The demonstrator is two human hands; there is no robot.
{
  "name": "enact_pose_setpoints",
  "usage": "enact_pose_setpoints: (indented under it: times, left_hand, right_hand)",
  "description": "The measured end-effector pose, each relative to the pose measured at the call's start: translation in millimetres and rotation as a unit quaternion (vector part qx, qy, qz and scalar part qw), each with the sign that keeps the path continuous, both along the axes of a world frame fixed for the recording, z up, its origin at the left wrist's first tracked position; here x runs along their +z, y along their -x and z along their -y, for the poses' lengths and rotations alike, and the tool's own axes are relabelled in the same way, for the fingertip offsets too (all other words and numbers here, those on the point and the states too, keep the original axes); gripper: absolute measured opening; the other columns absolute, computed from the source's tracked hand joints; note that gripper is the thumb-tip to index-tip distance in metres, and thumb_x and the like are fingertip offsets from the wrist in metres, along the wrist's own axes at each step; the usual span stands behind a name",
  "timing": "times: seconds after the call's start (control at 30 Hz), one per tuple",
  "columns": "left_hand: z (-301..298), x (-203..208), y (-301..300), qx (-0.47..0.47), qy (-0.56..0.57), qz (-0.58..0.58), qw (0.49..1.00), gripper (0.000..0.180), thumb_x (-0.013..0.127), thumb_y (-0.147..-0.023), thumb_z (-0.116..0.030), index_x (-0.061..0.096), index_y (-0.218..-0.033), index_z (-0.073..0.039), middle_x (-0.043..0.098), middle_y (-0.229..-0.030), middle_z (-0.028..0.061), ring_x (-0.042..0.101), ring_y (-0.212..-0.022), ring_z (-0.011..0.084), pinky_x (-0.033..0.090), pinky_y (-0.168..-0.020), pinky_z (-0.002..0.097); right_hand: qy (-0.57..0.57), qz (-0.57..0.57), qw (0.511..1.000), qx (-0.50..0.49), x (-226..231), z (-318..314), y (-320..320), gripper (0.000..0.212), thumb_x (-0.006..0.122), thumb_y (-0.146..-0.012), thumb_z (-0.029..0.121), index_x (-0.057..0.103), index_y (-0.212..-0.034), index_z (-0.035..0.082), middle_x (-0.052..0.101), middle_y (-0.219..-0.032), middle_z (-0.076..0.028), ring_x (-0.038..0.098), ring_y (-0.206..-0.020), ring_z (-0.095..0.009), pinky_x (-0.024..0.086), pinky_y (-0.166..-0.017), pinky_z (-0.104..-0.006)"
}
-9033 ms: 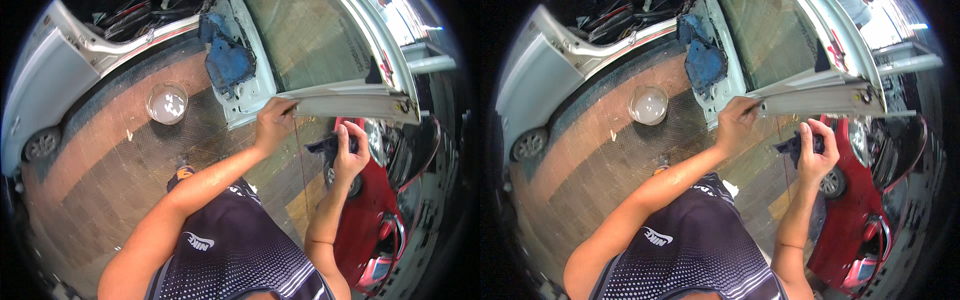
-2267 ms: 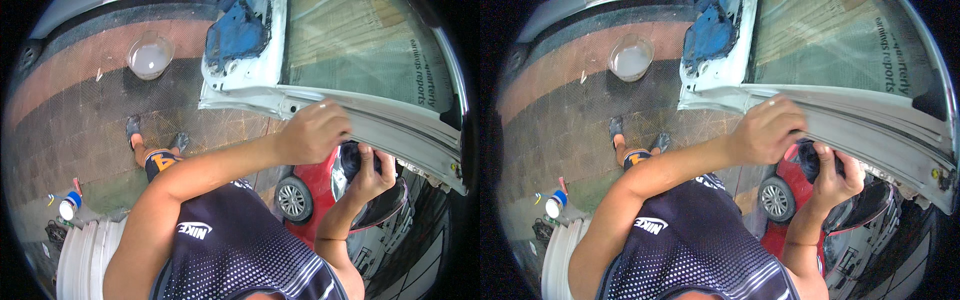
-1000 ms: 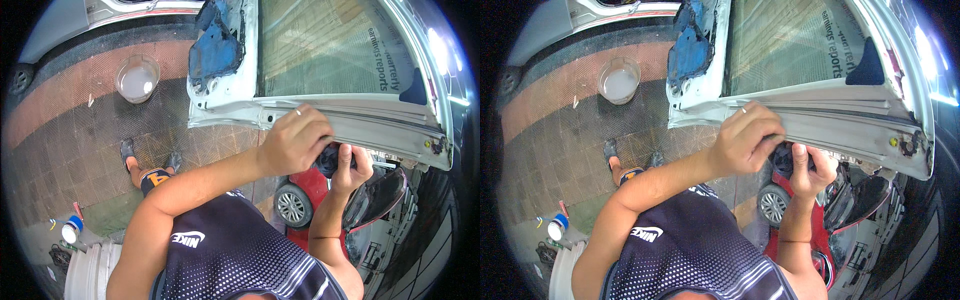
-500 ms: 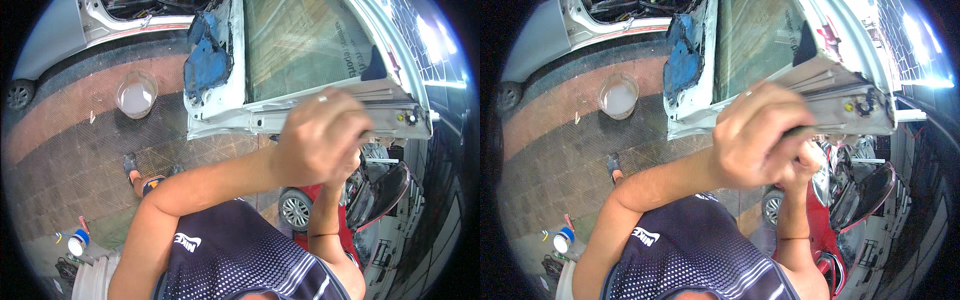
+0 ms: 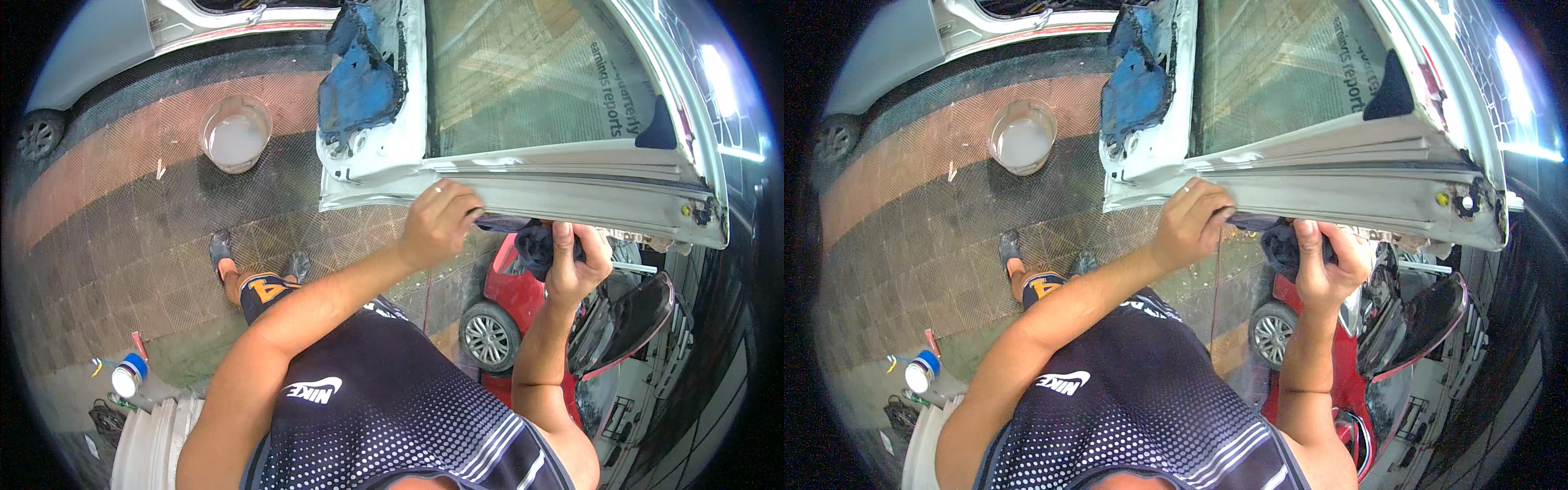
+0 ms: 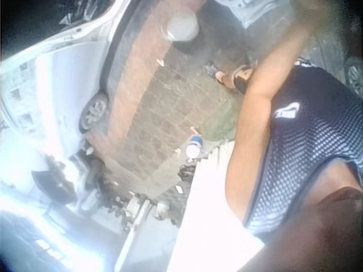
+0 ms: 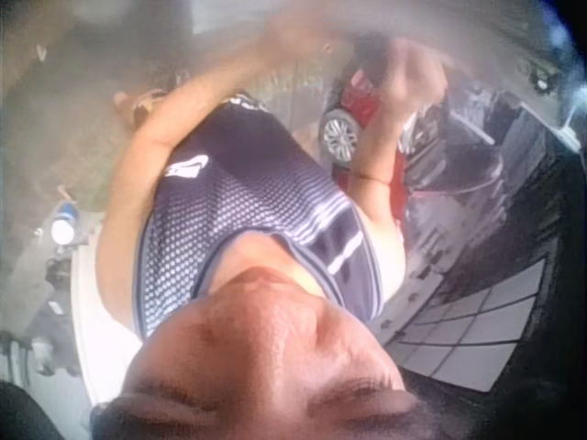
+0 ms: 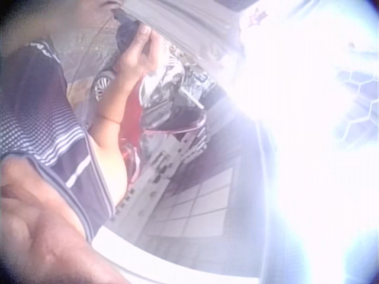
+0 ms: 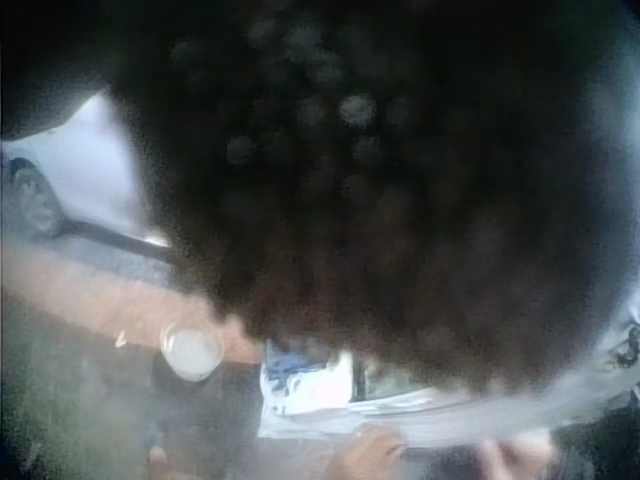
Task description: The person cleans the interior of a white car door using a cloth and water from a bucket. They repeatedly dip the cloth, wipe the door frame and inner panel, and rinse the cloth. The door remains open throughout the process.
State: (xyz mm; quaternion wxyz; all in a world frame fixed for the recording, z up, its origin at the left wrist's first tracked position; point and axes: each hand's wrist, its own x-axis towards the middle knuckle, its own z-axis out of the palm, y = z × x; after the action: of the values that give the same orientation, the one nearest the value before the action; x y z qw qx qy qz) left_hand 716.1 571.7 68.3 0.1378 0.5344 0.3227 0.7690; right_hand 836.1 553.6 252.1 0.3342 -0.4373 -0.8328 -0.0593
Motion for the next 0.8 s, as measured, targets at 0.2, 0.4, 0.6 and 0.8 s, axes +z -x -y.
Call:
enact_pose_setpoints:
  times: [0.2,0.4,0.6,0.8]
  left_hand:
    - [18.7,-90.2,31.1,-0.039,0.159,-0.132,0.978,0.014,0.071,-0.081,-0.001,0.064,-0.093,-0.003,0.063,-0.089,0.0138,0.063,-0.086,0.0366,0.05,-0.076,0.0433]
    - [71.5,-174.9,177.1,0.052,0.319,-0.198,0.925,0.007,0.068,-0.088,-0.004,0.063,-0.091,-0.001,0.063,-0.088,0.0153,0.063,-0.085,0.0353,0.051,-0.077,0.0435]
    - [178.1,-244.3,340.8,0.148,0.474,-0.3,0.814,0.009,0.065,-0.089,-0.012,0.064,-0.091,-0.003,0.063,-0.093,0.0175,0.061,-0.092,0.0405,0.05,-0.079,0.0508]
    - [298.1,-269.5,493.0,0.182,0.67,-0.306,0.651,0.015,0.068,-0.088,-0.02,0.073,-0.097,-0.01,0.069,-0.106,0.0151,0.066,-0.103,0.0347,0.053,-0.089,0.0473]
  right_hand:
    - [0.158,-0.37,0.912,-0.078,-40.8,21.8,-10.7,0.017,0.068,-0.099,0.019,0.069,-0.094,0.004,0.07,-0.087,-0.006,0.063,-0.079,-0.016,0.048,-0.075,-0.0284]
    - [0.414,-0.798,0.438,-0.017,-30.8,83.9,6.5,0.033,0.056,-0.096,0.008,0.058,-0.126,-0.007,0.065,-0.125,-0.018,0.063,-0.119,-0.03,0.047,-0.109,-0.0413]
    - [-0.366,-0.12,0.922,-0.022,-22.1,60.4,78.5,0.035,0.075,-0.086,-0.005,0.057,-0.108,0.016,0.049,-0.124,-0.012,0.056,-0.119,-0.038,0.047,-0.104,-0.0551]
    - [-0.361,0.115,0.905,-0.193,-79.2,-5.5,70.8,0.043,0.064,-0.089,-0.007,0.069,-0.126,0.015,0.056,-0.14,-0.016,0.049,-0.136,-0.042,0.039,-0.111,-0.0559]
